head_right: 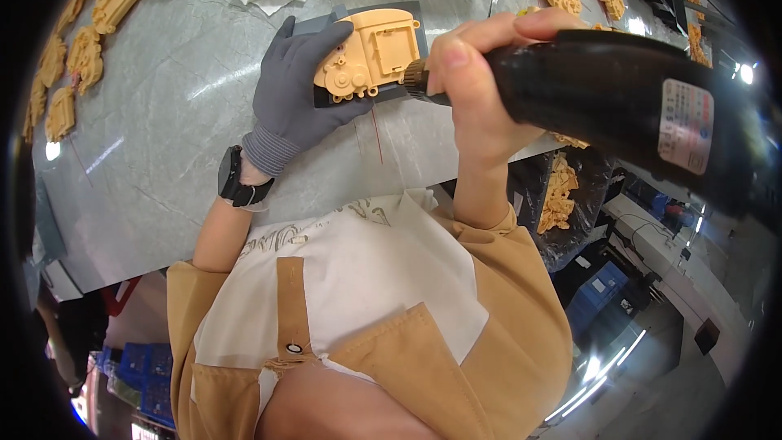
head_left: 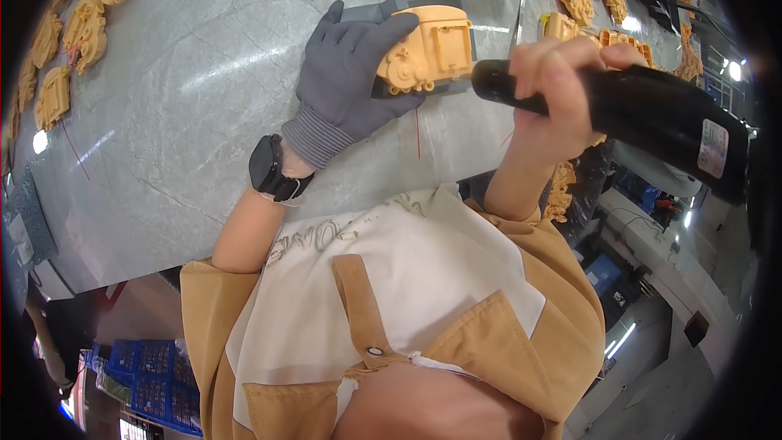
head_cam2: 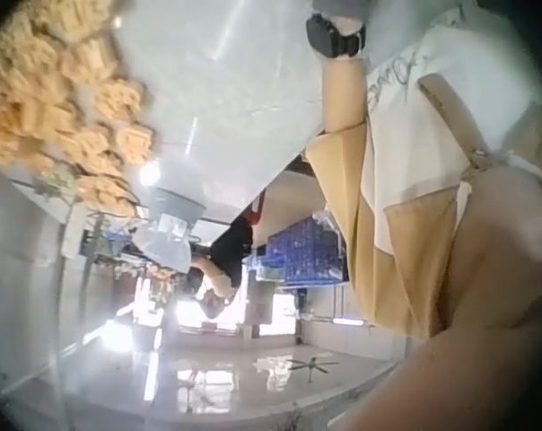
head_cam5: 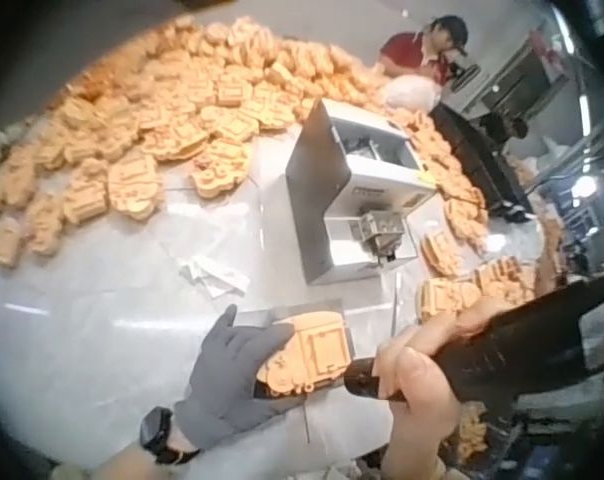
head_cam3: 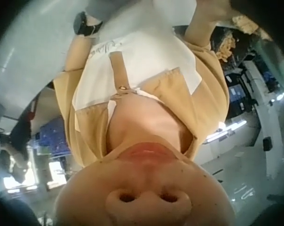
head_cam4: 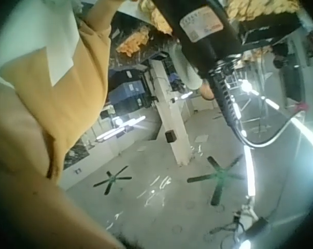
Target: The person attaches toy components to yellow plastic toy parts using an electric screwdriver.
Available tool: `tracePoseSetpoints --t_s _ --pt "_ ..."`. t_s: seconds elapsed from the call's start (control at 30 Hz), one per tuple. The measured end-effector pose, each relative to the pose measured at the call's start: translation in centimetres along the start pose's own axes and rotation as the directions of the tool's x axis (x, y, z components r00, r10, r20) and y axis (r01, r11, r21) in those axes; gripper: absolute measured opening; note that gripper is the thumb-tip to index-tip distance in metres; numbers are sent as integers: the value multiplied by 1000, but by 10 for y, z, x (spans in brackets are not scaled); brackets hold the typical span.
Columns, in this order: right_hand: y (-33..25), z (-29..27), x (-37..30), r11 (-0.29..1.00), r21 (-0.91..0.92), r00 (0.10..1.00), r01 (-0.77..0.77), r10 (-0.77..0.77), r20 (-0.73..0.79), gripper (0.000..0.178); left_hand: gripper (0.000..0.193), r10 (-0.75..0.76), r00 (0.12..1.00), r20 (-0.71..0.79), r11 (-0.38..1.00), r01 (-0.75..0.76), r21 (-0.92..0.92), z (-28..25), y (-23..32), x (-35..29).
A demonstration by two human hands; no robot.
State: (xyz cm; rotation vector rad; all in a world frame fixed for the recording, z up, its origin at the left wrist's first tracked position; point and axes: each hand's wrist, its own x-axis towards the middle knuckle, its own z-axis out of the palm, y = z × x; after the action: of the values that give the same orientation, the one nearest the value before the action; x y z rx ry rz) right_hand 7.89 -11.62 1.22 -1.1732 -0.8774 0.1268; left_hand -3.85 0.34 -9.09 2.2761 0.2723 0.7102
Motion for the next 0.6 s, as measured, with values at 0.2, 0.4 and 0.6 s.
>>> tracePoseSetpoints --t_s 0.2,0.4,0.6 --pt "2 -6 15 997 44 992 -64 59 112 66 76 39 999 -21 999 -39 8 2 1 2" --pt "7 -6 20 982 131 982 -135 115 151 62 77 26 1000 6 999 -26 25 3 -1 1" --pt "9 -5 19 990 23 972 -138 131 196 51 79 -3 1000 25 1000 3 -17 0 -1 0"
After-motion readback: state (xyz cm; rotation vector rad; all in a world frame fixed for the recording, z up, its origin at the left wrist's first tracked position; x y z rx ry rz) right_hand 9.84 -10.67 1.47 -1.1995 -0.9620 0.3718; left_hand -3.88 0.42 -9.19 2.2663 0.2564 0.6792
